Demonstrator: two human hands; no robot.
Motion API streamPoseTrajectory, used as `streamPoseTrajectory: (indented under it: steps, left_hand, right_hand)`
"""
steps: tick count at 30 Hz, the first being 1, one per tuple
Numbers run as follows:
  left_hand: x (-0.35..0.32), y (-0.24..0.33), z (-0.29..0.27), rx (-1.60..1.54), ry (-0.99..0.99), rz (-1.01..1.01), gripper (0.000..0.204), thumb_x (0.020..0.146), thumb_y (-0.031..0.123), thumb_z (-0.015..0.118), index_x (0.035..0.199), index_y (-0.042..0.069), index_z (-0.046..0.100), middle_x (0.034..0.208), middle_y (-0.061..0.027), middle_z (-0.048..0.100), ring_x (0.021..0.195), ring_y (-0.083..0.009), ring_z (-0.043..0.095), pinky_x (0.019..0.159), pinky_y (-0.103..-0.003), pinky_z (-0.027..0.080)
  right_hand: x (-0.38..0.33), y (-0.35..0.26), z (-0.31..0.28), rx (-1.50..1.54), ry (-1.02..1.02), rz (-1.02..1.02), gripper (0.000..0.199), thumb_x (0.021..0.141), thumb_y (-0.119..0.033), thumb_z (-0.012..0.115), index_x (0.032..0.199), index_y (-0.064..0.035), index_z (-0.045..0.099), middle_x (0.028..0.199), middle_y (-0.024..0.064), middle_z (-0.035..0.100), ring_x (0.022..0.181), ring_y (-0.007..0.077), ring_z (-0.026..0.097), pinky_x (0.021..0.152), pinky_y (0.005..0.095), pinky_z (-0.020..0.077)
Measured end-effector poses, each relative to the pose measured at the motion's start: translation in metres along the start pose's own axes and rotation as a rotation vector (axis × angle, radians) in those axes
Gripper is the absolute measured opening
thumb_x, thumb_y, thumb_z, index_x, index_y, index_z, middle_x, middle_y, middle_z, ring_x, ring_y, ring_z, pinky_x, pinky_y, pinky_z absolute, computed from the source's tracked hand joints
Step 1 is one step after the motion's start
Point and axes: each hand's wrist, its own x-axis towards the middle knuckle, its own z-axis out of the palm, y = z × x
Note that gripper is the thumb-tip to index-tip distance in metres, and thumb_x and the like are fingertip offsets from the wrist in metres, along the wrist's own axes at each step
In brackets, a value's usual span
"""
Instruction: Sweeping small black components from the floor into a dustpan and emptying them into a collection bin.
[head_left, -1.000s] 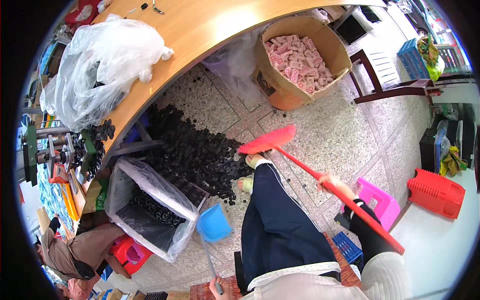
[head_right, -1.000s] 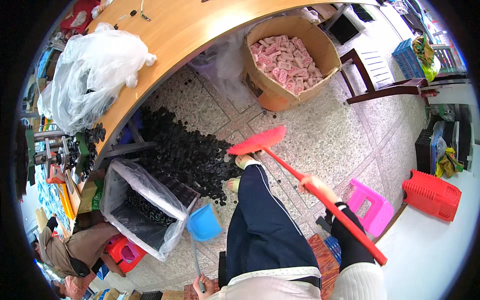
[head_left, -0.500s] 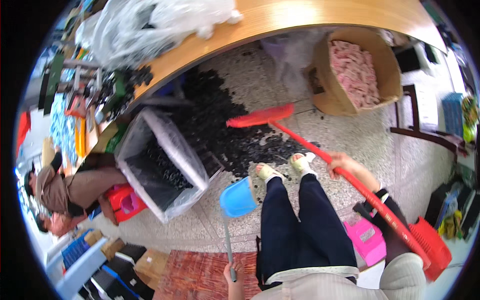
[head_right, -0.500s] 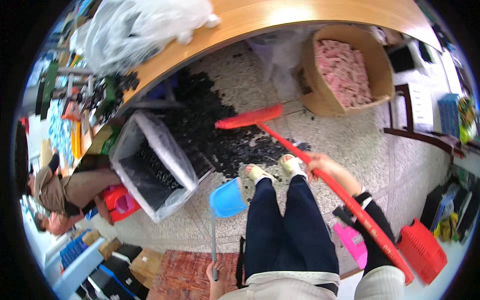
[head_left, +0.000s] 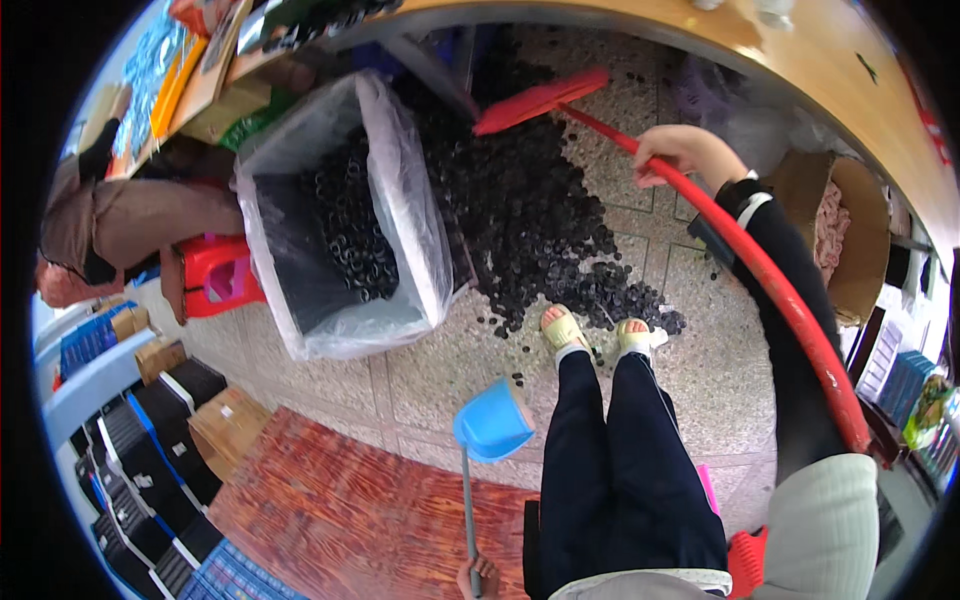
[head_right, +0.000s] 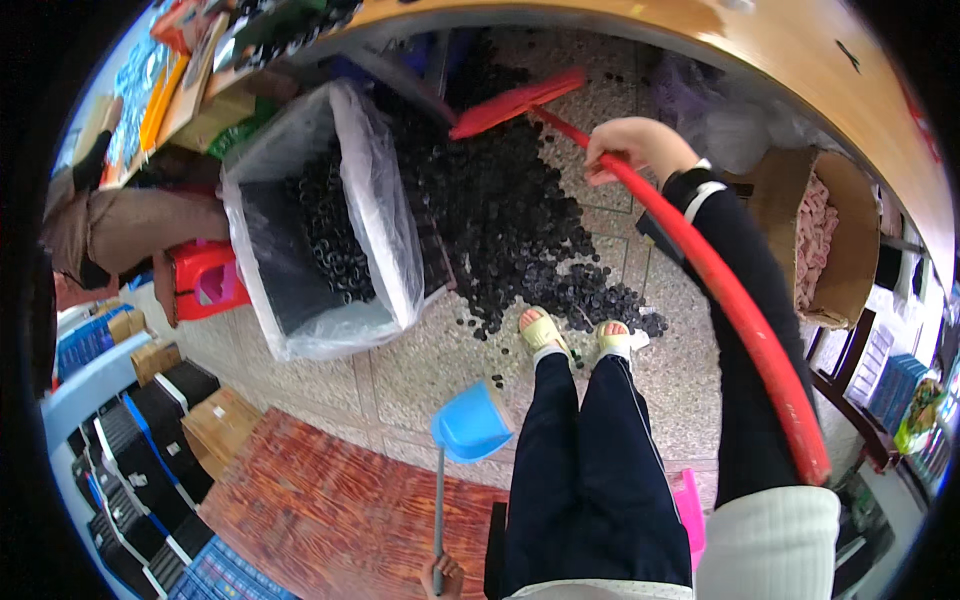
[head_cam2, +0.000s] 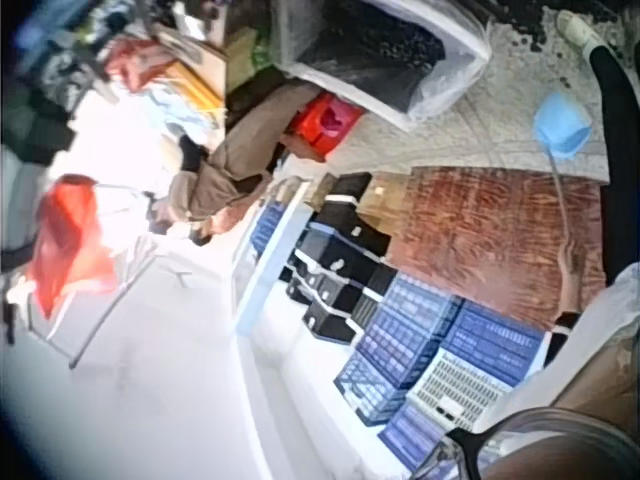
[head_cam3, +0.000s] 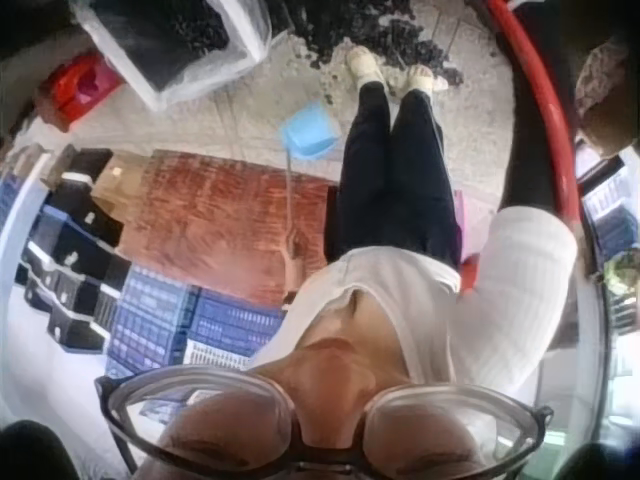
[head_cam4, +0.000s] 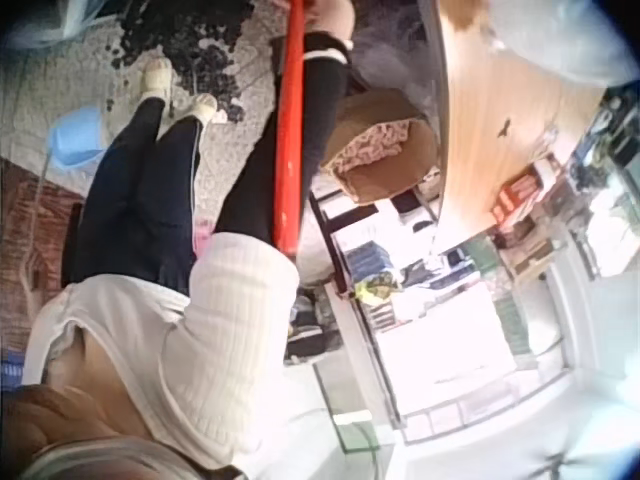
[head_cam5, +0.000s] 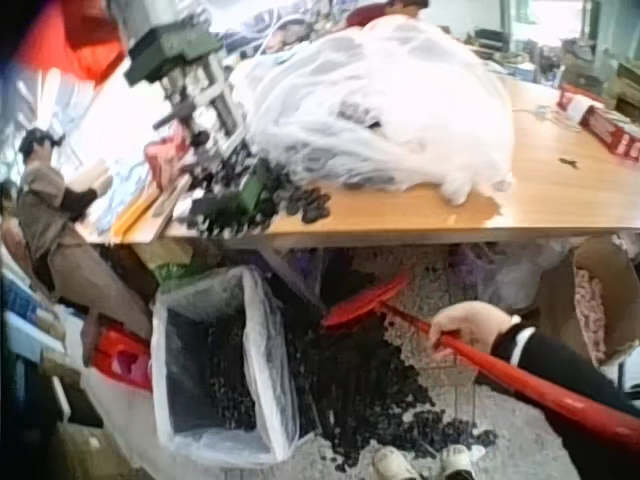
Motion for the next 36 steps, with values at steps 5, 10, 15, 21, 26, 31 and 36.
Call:
streamPoseTrajectory:
  steps: [5,10,15,21,26,31,36]
  left_hand:
    - [0.018,0.017,0.025,-0.057,0.21,0.021,0.022,0.082,0.015,0.046,0.097,0.0,0.044,0.057,-0.0003,0.039,0.047,-0.0113,0.037,0.044,-0.024,0.033]
    - [0.028,0.026,0.032,0.067,0.21,-0.016,0.019,0.083,0.015,0.044,0.096,0.0,0.043,0.057,-0.0009,0.04,0.047,-0.0116,0.038,0.042,-0.025,0.034]
    - [0.043,0.043,0.03,0.031,0.068,-0.078,0.024,0.082,0.015,0.045,0.102,0.0,0.042,0.057,-0.0011,0.039,0.048,-0.0119,0.038,0.043,-0.025,0.035]
    - [0.05,0.045,0.006,-0.233,-0.119,-0.101,0.031,0.081,0.014,0.046,0.107,-0.001,0.042,0.057,-0.0002,0.038,0.048,-0.0106,0.037,0.044,-0.024,0.033]
    - [0.06,0.023,-0.015,-0.501,-0.303,-0.107,0.03,0.082,0.015,0.045,0.105,-0.003,0.044,0.059,0.0012,0.038,0.049,-0.0087,0.036,0.046,-0.021,0.03]
    - [0.041,-0.017,-0.06,-0.761,-0.321,-0.064,0.031,0.083,0.016,0.044,0.106,-0.004,0.043,0.059,0.0014,0.036,0.049,-0.0086,0.035,0.046,-0.021,0.031]
    - [0.022,-0.076,-0.1,-0.998,-0.35,0.023,0.032,0.086,0.017,0.04,0.111,-0.003,0.042,0.058,0.0009,0.034,0.047,-0.0074,0.034,0.045,-0.021,0.031]
  right_hand:
    - [0.007,-0.015,0.058,0.118,0.19,0.446,0.008,0.071,-0.008,0.048,0.07,-0.0071,0.04,0.047,-0.0012,0.04,0.035,0.009,0.038,0.033,0.0225,0.0322]
    - [-0.039,0.003,0.087,0.303,0.129,0.534,0.03,0.075,-0.002,0.048,0.098,-0.0164,0.035,0.05,-0.0054,0.033,0.035,0.0042,0.033,0.029,0.0183,0.0274]
    - [-0.08,-0.016,0.121,0.327,0.151,0.473,0.016,0.072,0.0,0.046,0.085,-0.0055,0.038,0.052,-0.0009,0.038,0.038,0.007,0.037,0.033,0.0206,0.0292]
    - [-0.143,-0.05,0.168,-0.026,-0.016,0.503,0.028,0.069,0.0,0.052,0.096,0.0016,0.043,0.053,0.0024,0.042,0.04,0.0118,0.044,0.036,0.0246,0.0348]
    - [-0.163,-0.093,0.234,-0.382,-0.209,0.578,0.045,0.072,-0.003,0.051,0.114,0.0022,0.036,0.055,0.0039,0.044,0.039,0.0136,0.046,0.036,0.0272,0.0373]
    - [-0.114,-0.09,0.307,-0.575,-0.542,0.576,0.042,0.07,-0.003,0.048,0.109,0.0015,0.036,0.055,0.0063,0.044,0.038,0.0164,0.047,0.034,0.0293,0.0377]
    - [-0.041,-0.043,0.401,-0.754,-0.774,0.465,0.034,0.067,-0.001,0.046,0.1,0.0026,0.04,0.053,0.0089,0.047,0.038,0.0183,0.049,0.032,0.0329,0.0376]
